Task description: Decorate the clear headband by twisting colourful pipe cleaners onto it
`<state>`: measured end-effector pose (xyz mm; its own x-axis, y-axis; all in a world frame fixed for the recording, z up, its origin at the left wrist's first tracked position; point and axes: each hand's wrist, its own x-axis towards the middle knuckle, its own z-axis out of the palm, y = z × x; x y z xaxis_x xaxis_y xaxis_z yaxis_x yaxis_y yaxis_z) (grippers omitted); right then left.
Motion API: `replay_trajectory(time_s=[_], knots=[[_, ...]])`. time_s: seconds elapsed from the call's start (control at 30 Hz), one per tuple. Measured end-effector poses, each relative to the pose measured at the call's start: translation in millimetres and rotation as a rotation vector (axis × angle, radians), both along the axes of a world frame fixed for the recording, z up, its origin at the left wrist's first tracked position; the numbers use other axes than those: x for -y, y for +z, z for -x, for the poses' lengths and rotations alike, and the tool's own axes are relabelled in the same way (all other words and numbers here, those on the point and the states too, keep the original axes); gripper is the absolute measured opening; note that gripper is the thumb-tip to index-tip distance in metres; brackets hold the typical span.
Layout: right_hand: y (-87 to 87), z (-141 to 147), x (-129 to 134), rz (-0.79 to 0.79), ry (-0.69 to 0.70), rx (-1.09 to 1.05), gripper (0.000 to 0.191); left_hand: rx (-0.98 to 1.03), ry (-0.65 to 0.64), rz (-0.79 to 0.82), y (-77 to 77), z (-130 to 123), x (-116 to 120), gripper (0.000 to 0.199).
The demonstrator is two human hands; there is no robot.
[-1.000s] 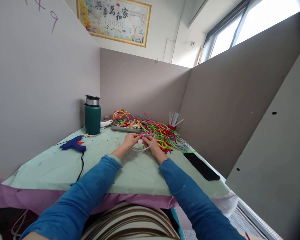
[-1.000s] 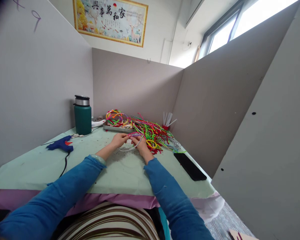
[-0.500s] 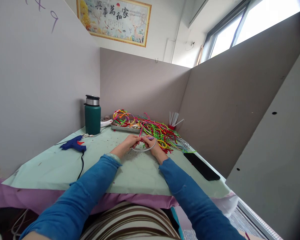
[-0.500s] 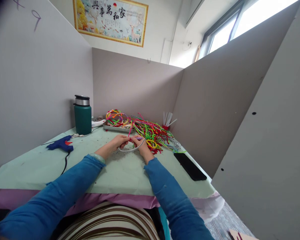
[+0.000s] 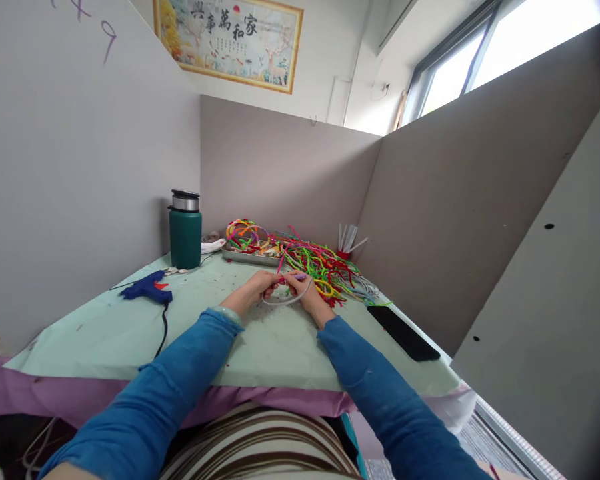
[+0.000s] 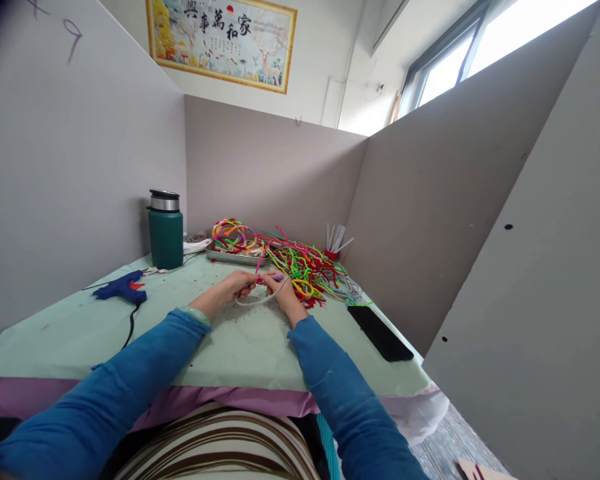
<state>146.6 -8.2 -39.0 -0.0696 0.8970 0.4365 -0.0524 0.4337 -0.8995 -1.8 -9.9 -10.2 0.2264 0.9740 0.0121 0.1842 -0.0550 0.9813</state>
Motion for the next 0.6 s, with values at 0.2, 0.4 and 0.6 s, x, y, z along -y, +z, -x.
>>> replay_trajectory(time_s=[0.2, 0.4, 0.6], knots=[[1.7, -0.2, 2.3, -0.007, 0.011, -0.018, 0.033, 0.083, -0.016, 0.052, -3.8, 1.0, -3.4, 0.036], [0.5, -1.1, 1.3, 0.03, 0.086, -0.042, 0.031, 0.229, -0.098, 0.159, -1.4, 2.9, -7.6, 0.026], [0.3, -0.6, 3.2, 0.038, 0.132, -0.044, 0.032, 0.21, -0.13, 0.199, 0.3, 4.2, -6.4, 0.024]])
